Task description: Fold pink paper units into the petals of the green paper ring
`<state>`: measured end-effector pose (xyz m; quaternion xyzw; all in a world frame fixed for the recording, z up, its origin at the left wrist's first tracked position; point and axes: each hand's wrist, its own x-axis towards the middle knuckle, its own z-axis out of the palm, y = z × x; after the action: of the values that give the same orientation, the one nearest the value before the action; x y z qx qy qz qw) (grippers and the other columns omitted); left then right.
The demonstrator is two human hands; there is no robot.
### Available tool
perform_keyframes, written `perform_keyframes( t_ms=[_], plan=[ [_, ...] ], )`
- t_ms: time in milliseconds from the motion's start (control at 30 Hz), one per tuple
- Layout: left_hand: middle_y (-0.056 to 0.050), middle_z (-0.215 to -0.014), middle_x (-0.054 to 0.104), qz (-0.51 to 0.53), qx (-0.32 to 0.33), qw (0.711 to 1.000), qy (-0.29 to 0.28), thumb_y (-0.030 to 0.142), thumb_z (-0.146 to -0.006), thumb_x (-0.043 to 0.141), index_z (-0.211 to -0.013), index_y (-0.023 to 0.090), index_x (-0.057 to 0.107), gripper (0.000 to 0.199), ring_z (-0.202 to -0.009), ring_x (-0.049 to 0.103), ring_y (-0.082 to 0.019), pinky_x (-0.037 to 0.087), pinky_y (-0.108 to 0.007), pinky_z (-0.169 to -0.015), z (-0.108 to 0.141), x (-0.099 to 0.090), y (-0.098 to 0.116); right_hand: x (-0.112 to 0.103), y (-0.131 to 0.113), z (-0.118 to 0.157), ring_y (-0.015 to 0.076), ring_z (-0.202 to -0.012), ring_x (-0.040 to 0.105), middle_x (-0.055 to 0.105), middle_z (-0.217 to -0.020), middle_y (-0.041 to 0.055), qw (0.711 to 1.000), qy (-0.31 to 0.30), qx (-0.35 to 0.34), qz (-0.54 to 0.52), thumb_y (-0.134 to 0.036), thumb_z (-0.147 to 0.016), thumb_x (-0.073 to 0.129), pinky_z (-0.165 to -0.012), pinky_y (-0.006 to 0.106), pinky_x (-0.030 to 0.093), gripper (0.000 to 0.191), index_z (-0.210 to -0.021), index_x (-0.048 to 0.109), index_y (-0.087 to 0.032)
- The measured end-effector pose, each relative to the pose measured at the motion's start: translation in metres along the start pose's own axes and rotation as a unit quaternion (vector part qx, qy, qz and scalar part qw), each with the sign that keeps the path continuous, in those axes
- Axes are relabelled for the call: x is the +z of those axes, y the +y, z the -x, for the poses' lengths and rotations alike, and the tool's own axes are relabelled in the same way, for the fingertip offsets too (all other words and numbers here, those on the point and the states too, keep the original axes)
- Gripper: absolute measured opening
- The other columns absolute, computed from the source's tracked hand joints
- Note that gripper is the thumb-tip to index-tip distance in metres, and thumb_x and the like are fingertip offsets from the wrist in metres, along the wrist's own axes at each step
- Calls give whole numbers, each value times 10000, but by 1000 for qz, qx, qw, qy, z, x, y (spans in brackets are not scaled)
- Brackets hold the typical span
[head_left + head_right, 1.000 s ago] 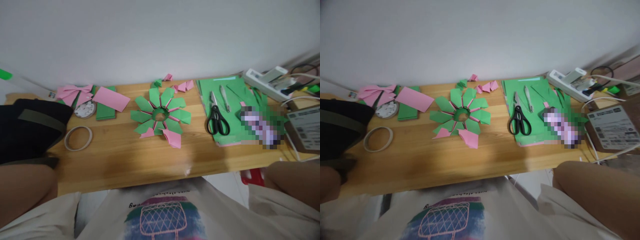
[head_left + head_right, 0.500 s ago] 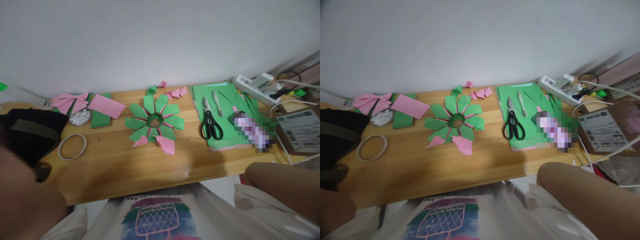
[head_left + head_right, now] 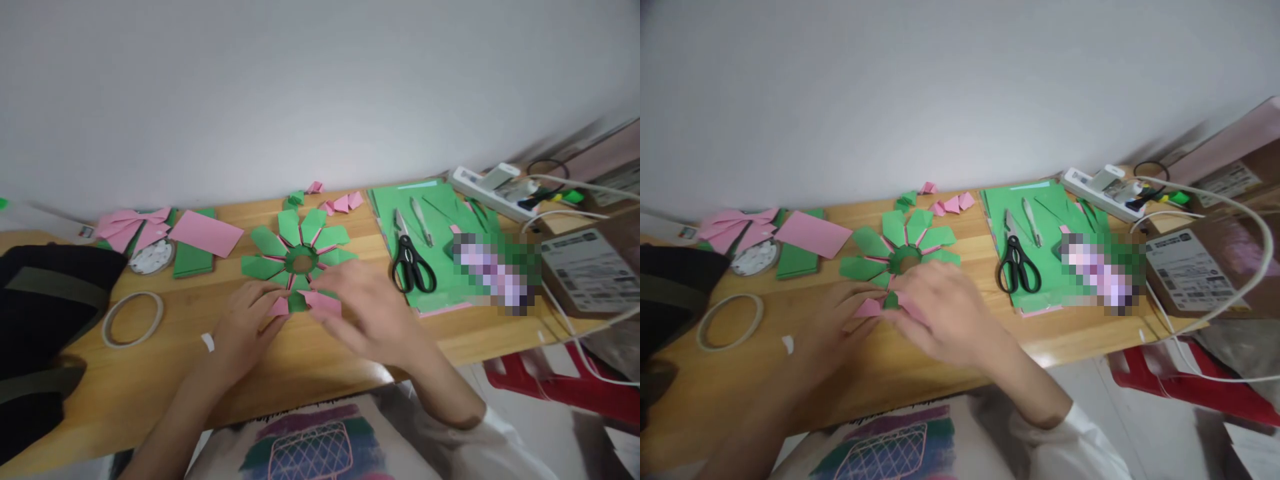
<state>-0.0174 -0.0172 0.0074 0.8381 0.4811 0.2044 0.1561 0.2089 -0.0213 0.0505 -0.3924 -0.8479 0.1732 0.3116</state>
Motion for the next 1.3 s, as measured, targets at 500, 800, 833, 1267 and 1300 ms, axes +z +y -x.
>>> perform_keyframes(
  t_ms=[500,800,833,1267,1300],
  plan=[
    [-31,-1064,721,135,-182,966,125,343,-817,644,-1088,203,629,305,-951,679,-193,559,-320,-850,-15,3,10,22,42,8,286,-1235,482,562,-1289,131,998,-40,18,-48,-361,-835,639,-1036,505,401,556,-1327,436,-205],
    [-42,-1089,688,229,-143,945,182,250,-790,699,-1183,247,596,407,-945,667,-185,555,-339,-848,-16,14,1,23,58,11,298,-1274,490,615,-1239,103,1000,-3,-12,-5,-214,-856,590,-1065,535,382,333,-1188,586,-237],
    [-43,-1092,683,233,-146,945,179,248,-789,702,-1203,253,580,433,-941,667,-183,553,-336,-844,-16,14,2,23,58,10,278,-1213,543,655,-1157,88,999,19,-20,-17,-206,-871,579,-1033,506,420,236,-1100,625,-238],
    [-42,-1033,685,186,-84,973,109,167,-824,631,-1236,220,523,430,-899,660,-176,520,-344,-858,-13,8,12,34,49,6,178,-775,685,746,-897,42,984,141,100,-32,-201,-880,617,-708,307,537,116,-987,659,-210],
    [-37,-1000,694,170,-69,978,101,161,-823,628,-1231,220,526,425,-899,659,-182,514,-351,-859,-13,7,12,34,49,7,179,-782,686,745,-920,44,984,139,107,-39,-206,-874,625,-716,311,539,135,-1005,655,-214]
  ],
)
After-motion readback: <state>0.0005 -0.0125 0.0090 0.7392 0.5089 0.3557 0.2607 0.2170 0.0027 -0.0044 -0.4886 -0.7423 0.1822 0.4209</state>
